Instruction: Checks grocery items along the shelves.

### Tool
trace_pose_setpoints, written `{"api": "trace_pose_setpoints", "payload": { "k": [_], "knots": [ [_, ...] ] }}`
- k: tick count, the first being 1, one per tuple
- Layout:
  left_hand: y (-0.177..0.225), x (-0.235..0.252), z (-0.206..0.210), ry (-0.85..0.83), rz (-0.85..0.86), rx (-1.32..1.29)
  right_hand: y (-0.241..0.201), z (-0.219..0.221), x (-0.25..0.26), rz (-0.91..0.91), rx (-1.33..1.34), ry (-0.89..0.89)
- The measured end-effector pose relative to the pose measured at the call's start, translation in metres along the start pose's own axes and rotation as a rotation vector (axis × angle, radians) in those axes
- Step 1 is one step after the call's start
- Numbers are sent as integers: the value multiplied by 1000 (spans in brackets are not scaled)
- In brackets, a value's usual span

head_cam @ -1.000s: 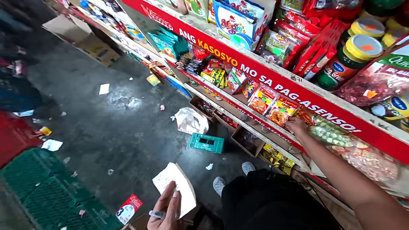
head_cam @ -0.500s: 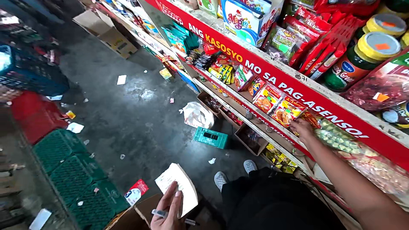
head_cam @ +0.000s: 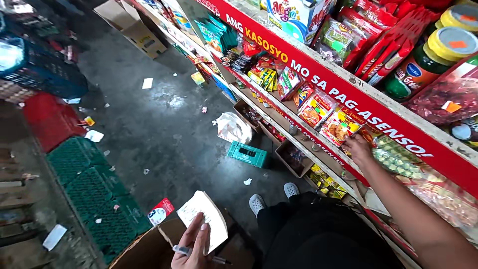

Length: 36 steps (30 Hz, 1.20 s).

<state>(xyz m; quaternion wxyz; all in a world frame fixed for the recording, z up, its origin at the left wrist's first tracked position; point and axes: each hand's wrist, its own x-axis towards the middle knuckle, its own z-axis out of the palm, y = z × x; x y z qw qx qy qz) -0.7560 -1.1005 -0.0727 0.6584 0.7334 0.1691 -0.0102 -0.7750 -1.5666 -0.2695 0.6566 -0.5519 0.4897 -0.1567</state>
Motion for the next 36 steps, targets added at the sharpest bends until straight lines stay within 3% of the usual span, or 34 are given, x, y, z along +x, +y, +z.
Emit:
{"api": "trace_pose_setpoints", "payload": {
  "k": [36],
  "knots": [
    [4,3,1,79,-15,3,-21,-2,-12,-40,60,-31]
  ]
}}
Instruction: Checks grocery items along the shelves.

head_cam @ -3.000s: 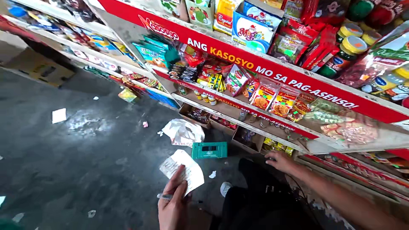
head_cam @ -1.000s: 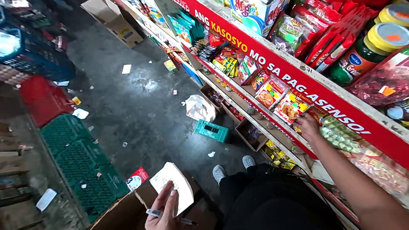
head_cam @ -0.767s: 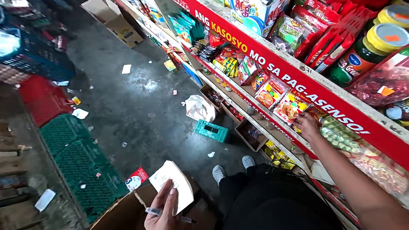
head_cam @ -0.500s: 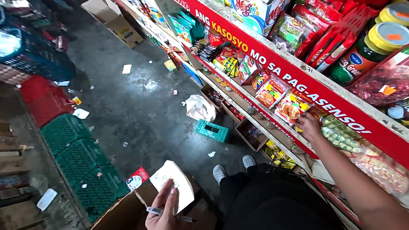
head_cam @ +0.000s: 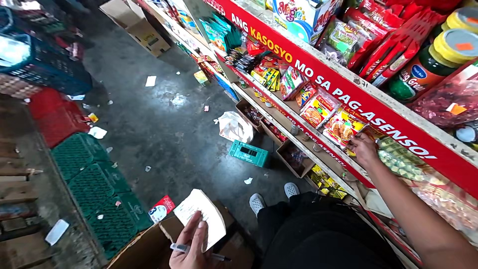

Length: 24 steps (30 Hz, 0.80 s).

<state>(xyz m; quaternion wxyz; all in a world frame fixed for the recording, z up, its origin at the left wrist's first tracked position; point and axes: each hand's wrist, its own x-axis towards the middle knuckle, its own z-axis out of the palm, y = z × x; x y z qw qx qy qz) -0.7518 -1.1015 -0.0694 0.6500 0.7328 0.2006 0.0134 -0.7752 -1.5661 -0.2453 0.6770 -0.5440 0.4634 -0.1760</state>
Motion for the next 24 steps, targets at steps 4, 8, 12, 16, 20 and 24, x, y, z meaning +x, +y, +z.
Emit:
{"api": "trace_pose_setpoints", "payload": {
  "k": [4,8,12,16,20,24],
  "knots": [
    [-2,3,-2,-24,-4,26,0,-3,-1,-38,-19,-24],
    [-8,6,-2,-45,7,-1,-1,-7,-3,-67,-9,-41],
    [-5,4,2,-31,5,-10,6,-13,0,-122,-27,-85],
    [-4,2,1,-26,4,-3,-1,-8,-11,-144,-45,-117],
    [-8,2,-2,-4,13,-22,-14,3,-24,-98,17,-171],
    [-7,-1,-6,15,1,-21,-14,14,-28,-80,96,-206]
  ]
}}
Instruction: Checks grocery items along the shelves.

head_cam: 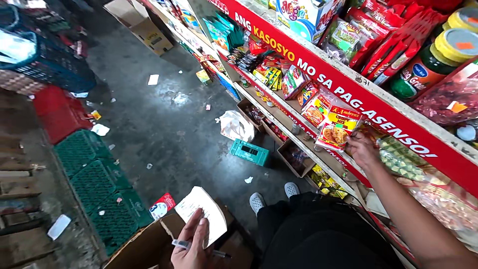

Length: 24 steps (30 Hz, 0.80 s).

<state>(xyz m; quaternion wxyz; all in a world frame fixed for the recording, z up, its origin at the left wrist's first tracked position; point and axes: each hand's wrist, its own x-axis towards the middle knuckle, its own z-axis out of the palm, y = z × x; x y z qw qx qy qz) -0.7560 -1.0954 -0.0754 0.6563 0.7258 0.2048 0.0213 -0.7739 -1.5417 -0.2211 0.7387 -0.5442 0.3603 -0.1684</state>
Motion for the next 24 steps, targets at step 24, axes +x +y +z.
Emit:
{"api": "trace_pose_setpoints", "payload": {
  "k": [24],
  "knots": [
    [-4,-10,3,37,34,-20,64,42,-10,799,1097,-721]
  ]
}}
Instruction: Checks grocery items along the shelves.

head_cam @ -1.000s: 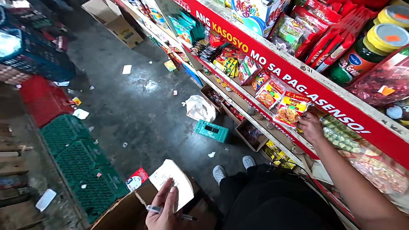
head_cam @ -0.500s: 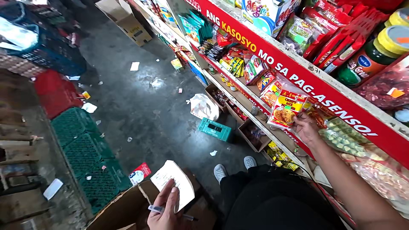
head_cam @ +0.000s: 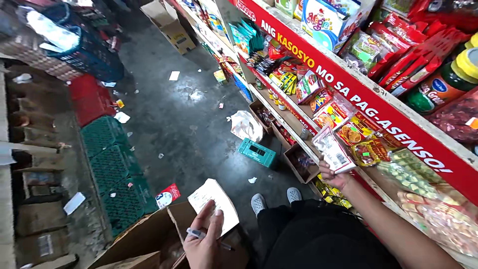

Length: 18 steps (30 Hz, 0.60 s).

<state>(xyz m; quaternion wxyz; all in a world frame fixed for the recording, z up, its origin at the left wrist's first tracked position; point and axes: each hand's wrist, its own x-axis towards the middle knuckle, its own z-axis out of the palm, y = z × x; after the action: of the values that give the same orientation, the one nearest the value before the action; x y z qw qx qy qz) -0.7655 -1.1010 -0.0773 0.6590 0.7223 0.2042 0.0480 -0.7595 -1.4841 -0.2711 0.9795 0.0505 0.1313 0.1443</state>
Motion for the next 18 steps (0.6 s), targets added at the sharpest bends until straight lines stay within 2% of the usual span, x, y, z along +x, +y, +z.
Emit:
{"api": "trace_pose_setpoints", "payload": {
  "k": [4,8,18],
  "knots": [
    [-2,-4,4,-23,58,-37,24,20,5,201,-83,-124],
    [-8,-5,0,-9,80,-40,32,30,13,323,-84,-154],
    [-14,-13,-12,76,40,-50,35,38,26,338,-105,-138]
  ]
}}
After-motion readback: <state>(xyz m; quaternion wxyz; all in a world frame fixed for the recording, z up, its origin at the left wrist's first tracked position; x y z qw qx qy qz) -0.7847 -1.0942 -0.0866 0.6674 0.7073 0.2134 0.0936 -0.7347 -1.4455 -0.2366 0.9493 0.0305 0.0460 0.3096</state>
